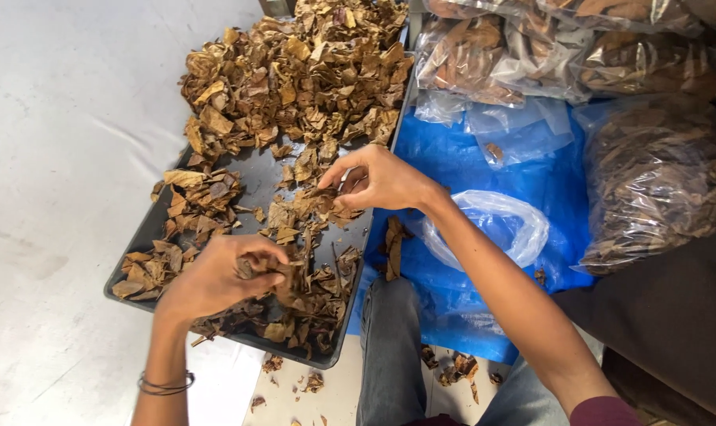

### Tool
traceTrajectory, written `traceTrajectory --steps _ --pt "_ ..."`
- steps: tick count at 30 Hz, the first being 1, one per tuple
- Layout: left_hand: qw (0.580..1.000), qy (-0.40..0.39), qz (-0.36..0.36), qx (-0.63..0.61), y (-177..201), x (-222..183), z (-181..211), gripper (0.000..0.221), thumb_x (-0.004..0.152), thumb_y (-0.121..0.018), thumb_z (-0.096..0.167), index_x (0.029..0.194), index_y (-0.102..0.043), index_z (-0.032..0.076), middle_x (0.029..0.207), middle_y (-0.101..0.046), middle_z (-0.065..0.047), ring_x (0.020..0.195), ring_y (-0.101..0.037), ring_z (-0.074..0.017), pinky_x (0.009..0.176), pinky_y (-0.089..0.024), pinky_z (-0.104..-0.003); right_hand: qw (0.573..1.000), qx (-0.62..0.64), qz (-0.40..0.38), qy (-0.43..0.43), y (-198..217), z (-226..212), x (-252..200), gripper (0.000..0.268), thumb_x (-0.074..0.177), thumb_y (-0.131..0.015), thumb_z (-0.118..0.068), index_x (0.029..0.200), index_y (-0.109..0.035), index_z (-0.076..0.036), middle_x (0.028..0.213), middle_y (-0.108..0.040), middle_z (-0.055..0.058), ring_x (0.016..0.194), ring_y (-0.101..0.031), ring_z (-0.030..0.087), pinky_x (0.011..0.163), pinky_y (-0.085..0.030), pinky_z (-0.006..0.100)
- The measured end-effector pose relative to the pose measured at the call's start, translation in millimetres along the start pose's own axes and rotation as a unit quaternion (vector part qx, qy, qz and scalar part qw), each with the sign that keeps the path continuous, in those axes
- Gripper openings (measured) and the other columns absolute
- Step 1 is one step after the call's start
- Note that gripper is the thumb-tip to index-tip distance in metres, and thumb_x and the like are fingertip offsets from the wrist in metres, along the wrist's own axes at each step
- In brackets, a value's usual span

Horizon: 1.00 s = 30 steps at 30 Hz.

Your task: Stuffing dried leaves into plastic pouches from a metal tray

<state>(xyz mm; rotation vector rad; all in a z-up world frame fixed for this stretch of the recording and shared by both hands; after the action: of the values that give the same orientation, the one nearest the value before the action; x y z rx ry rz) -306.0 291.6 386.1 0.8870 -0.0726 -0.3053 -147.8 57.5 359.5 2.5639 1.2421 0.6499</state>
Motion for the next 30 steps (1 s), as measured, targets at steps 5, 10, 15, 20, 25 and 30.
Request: traceTrajectory --steps 5,10,15,20,25,30 --pt "0.999 0.039 0.020 -0.004 14.7 0.5 -7.7 0.028 0.076 -0.083 -0.001 0.104 -0.085 0.003 0.085 -0.082 -0.022 0.087 -0.079 -0.0370 0.087 -0.060 -0.047 0.998 0.040 0.051 -0.017 25.6 19.3 -25.1 0.039 0.079 -0.082 -0.006 0.117 -0.074 -0.004 0.105 -0.072 0.019 0.086 -0.071 0.020 0.079 -0.065 0.032" --pt "0.999 0.022 0.033 -0.030 22.9 6.9 2.4 0.028 0.079 -0.081 0.000 0.107 -0.084 0.003 0.084 -0.080 -0.026 0.089 -0.078 -0.0418 0.083 -0.059 -0.053 0.994 0.039 0.101 -0.035 52.2 29.2 -62.6 0.040 0.079 -0.083 -0.008 0.117 -0.074 -0.003 0.105 -0.073 0.021 0.085 -0.071 0.021 0.078 -0.064 0.033" --pt "1.000 -0.014 -0.010 0.007 15.2 35.8 35.2 0.031 0.076 -0.083 -0.002 0.106 -0.084 0.001 0.086 -0.080 -0.024 0.091 -0.078 -0.0407 0.095 -0.056 -0.055 0.978 0.012 0.185 -0.099 70.3 35.7 -105.7 0.040 0.076 -0.082 -0.004 0.116 -0.076 -0.003 0.108 -0.074 0.016 0.088 -0.070 0.018 0.081 -0.063 0.027" --pt "0.995 -0.093 -0.045 -0.003 1.7 65.5 79.2 0.028 0.079 -0.081 0.002 0.107 -0.082 0.002 0.087 -0.080 -0.022 0.094 -0.077 -0.0411 0.093 -0.056 -0.056 0.972 0.017 0.205 -0.115 86.3 55.5 -146.6 0.040 0.078 -0.081 0.000 0.117 -0.076 -0.002 0.110 -0.072 0.017 0.088 -0.069 0.016 0.078 -0.064 0.026" --pt "0.989 -0.106 -0.106 -0.007 -34.9 114.3 105.9 0.025 0.080 -0.081 0.003 0.105 -0.081 0.003 0.087 -0.078 -0.019 0.092 -0.075 -0.0376 0.104 -0.050 -0.057 0.958 0.010 0.250 -0.139 95.1 65.1 -182.6 0.041 0.076 -0.083 -0.001 0.117 -0.077 -0.004 0.110 -0.074 0.016 0.089 -0.068 0.016 0.080 -0.062 0.027" --pt "0.966 -0.230 -0.119 -0.027 -88.9 188.2 100.0 0.025 0.079 -0.082 0.010 0.103 -0.078 0.008 0.085 -0.077 -0.014 0.081 -0.073 -0.0285 0.081 -0.057 -0.045 0.949 -0.009 0.274 -0.155 99.2 81.5 -205.0 0.038 0.078 -0.078 0.003 0.116 -0.077 -0.002 0.105 -0.074 0.019 0.084 -0.070 0.020 0.074 -0.063 0.032"
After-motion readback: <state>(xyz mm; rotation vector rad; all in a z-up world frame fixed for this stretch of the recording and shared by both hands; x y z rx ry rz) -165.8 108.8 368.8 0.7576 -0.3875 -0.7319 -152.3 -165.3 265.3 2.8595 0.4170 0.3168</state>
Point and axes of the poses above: each hand's wrist, its own x-axis towards the middle knuckle, its own y-axis out of the back of the hand, z = x × y, the point moved 2 cm from there along x, towards the middle knuckle
